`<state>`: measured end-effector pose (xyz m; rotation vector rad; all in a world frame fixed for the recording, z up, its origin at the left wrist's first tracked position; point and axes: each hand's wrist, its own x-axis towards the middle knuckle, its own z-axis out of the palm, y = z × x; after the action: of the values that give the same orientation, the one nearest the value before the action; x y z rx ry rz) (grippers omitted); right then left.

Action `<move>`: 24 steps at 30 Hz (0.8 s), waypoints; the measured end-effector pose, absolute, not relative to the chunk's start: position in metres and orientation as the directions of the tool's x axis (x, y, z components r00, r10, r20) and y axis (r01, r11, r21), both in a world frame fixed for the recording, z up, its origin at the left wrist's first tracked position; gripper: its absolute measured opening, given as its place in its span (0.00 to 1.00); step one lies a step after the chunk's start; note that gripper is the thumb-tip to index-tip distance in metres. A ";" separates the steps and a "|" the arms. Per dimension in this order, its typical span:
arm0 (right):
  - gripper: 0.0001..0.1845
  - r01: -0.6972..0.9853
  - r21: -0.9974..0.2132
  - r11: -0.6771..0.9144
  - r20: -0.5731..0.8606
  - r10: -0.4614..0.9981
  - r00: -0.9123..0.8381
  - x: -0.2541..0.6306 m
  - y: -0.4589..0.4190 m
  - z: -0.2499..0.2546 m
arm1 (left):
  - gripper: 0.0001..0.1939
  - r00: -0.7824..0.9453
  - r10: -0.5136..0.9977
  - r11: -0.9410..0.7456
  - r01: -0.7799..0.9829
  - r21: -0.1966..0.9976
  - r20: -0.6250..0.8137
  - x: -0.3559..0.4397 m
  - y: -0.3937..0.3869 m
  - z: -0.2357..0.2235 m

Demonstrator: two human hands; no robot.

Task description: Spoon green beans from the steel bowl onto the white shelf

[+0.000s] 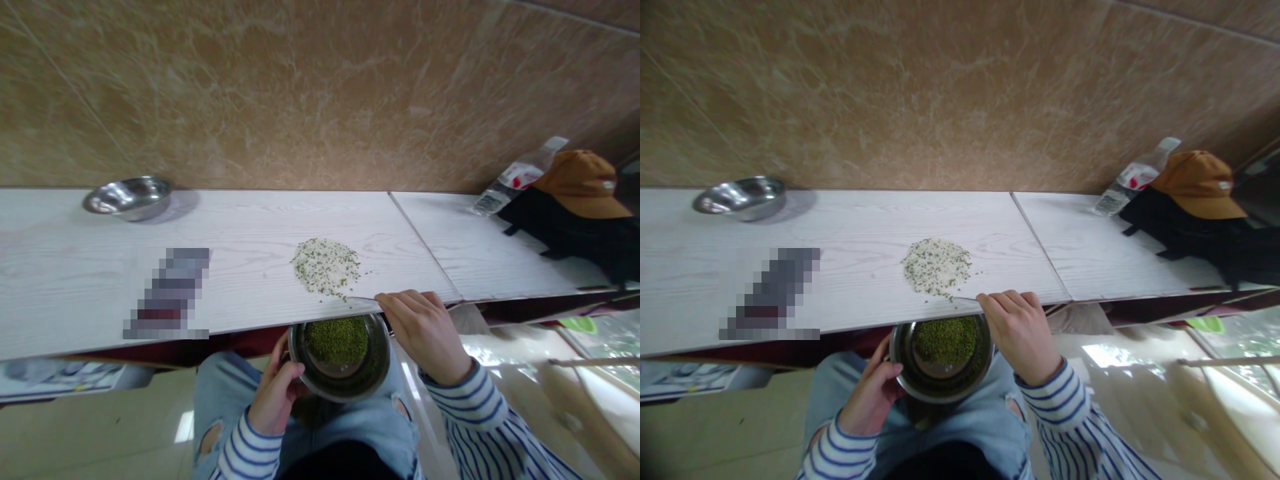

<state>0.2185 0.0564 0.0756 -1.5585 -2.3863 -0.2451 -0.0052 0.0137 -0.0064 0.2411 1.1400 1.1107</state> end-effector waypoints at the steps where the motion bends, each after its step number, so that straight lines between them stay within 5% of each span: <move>1: 0.11 0.916 -0.006 0.402 0.324 0.867 -0.378 0.218 0.057 0.076 | 0.33 -0.018 0.797 0.483 -0.580 0.656 -0.603 -0.005 0.014 -0.006; 24: 0.11 0.906 -0.002 0.424 0.305 0.863 -0.403 0.210 0.059 0.077 | 0.35 -0.059 0.789 0.468 -0.587 0.660 -0.612 -0.012 0.014 -0.004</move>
<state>0.2104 0.0595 0.0771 -1.5402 -2.4213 -0.2384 -0.0123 0.0141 -0.0038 0.2163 1.1737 1.1377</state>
